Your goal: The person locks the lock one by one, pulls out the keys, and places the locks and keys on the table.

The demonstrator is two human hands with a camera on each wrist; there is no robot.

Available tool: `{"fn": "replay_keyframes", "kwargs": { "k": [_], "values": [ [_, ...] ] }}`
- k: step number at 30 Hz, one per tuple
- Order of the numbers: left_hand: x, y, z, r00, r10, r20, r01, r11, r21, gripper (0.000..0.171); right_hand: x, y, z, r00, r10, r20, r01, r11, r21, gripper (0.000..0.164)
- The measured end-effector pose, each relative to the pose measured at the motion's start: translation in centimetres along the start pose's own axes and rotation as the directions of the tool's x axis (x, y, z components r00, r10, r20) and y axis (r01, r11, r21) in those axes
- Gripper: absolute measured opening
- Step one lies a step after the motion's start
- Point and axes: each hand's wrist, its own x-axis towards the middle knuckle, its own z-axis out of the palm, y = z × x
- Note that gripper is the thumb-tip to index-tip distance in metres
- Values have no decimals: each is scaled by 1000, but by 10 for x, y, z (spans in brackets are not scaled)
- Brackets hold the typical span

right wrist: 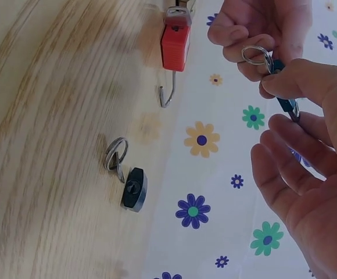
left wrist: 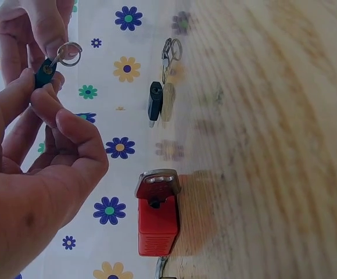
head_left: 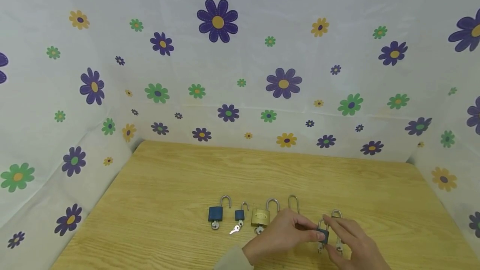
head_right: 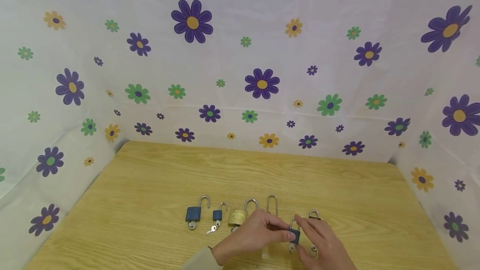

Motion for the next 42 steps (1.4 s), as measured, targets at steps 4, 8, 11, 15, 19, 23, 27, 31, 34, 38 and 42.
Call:
{"fn": "replay_keyframes", "kwargs": {
  "k": [4,8,11,15,19,23,27,31,34,38,42],
  "values": [
    [0,0,1,1000,-3,2,3,1000,5,26,-1,-1,1,1000,-4,-2,4,1000,14,61],
    [1,-2,2,1000,5,4,-5,1000,11,27,-1,0,2,1000,-14,-2,14,1000,9,61],
    [1,-2,2,1000,16,6,-16,1000,14,27,-3,2,4,1000,-30,-7,30,999,15,61],
    [1,-2,2,1000,27,5,-27,999,29,25,-3,3,5,999,-44,-6,44,999,23,60],
    [0,-4,3,1000,25,5,-26,999,35,25,-1,1,3,999,-43,12,43,999,10,61],
    [1,-5,2,999,34,15,-34,999,41,25,0,-1,2,999,-36,24,36,999,4,64],
    [1,-6,2,999,47,29,-48,998,43,25,0,-1,2,999,-44,24,44,999,-7,64],
    [1,-5,2,999,39,36,-40,999,24,24,0,1,3,996,-86,-1,86,996,9,60],
    [1,-4,3,999,25,40,-26,999,24,23,0,2,3,994,-107,-9,107,994,16,59],
    [-1,-3,3,999,8,42,-10,999,44,22,-1,2,4,994,-109,-6,109,994,5,60],
    [-2,-4,4,999,10,46,-13,998,54,23,-2,0,4,996,-87,1,87,996,-2,62]
  ]
}}
